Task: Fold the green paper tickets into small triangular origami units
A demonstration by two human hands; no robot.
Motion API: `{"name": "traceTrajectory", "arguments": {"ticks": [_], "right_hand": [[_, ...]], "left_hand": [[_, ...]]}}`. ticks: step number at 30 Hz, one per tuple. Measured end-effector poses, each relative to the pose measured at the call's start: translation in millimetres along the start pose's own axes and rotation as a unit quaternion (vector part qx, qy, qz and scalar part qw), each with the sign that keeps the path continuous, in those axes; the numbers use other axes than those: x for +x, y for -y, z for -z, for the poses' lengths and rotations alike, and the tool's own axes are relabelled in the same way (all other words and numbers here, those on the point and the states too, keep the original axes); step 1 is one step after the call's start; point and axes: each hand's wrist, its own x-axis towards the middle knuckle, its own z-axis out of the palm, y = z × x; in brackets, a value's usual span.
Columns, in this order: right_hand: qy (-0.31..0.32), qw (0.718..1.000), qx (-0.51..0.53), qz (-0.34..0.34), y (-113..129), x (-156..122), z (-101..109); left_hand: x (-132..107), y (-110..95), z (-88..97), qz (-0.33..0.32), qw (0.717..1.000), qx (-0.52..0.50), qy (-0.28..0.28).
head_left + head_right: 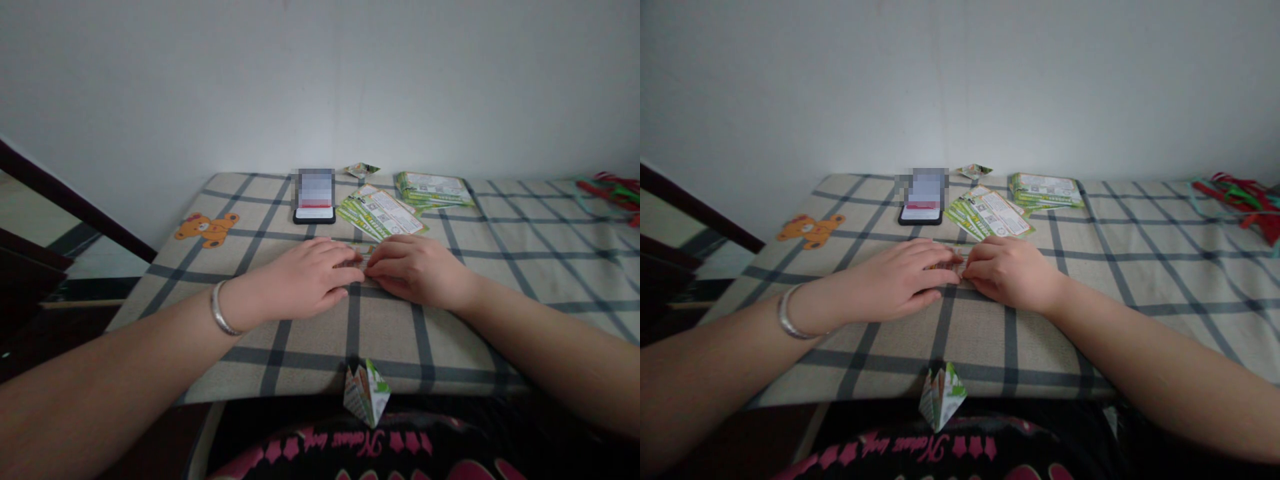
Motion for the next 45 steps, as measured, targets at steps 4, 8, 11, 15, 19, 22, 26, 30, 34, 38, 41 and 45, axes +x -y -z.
{"name": "traceTrajectory", "arguments": {"ticks": [4,8,11,15,19,22,26,30,34,38,41,45], "right_hand": [[-0.004,1.0,0.005,-0.003,0.4,-0.1,0.2],[-0.005,1.0,-0.014,-0.009,1.6,-0.6,-0.6],[-0.01,1.0,-0.026,-0.009,2.4,-1.1,-0.9],[-0.007,0.999,-0.036,-0.018,4.1,-1.2,-0.7],[-0.033,0.999,-0.019,-0.039,3.6,-1.9,-2.5],[-0.05,0.997,0.02,-0.054,0.9,-3.4,-3.8],[-0.057,0.995,0.053,-0.068,-1.2,-4.0,-2.6],[-0.06,0.993,0.072,-0.078,-0.5,-2.7,-0.6],[-0.061,0.994,0.056,-0.075,-0.8,-2.5,-0.6],[-0.046,0.996,0.027,-0.07,-1.0,-2.6,-0.9],[-0.034,0.996,0.011,-0.078,-0.4,-2.5,-0.1],[0.001,0.994,-0.044,-0.098,0.3,-2.6,4.0]], "left_hand": [[0.4,0.4,0.6,-0.004,1.0,-0.002,0.002],[0.7,1.3,0.5,-0.008,1.0,-0.005,-0.001],[0.5,1.2,0.9,-0.006,1.0,-0.017,0.0],[0.5,0.9,2.2,-0.002,1.0,-0.018,0.006],[0.9,1.1,1.7,-0.007,1.0,-0.01,0.009],[0.5,1.5,0.2,-0.003,1.0,-0.01,0.0],[-0.6,2.0,-1.5,-0.006,1.0,-0.007,-0.001],[-1.0,2.2,-1.8,0.001,1.0,-0.02,-0.002],[-0.6,2.1,-1.0,0.005,0.999,-0.034,-0.003],[0.0,2.1,-0.2,0.009,0.999,-0.047,0.0],[0.0,2.5,-0.5,0.01,0.999,-0.05,0.001],[-0.5,3.3,-1.8,0.004,0.999,-0.047,-0.002]]}}
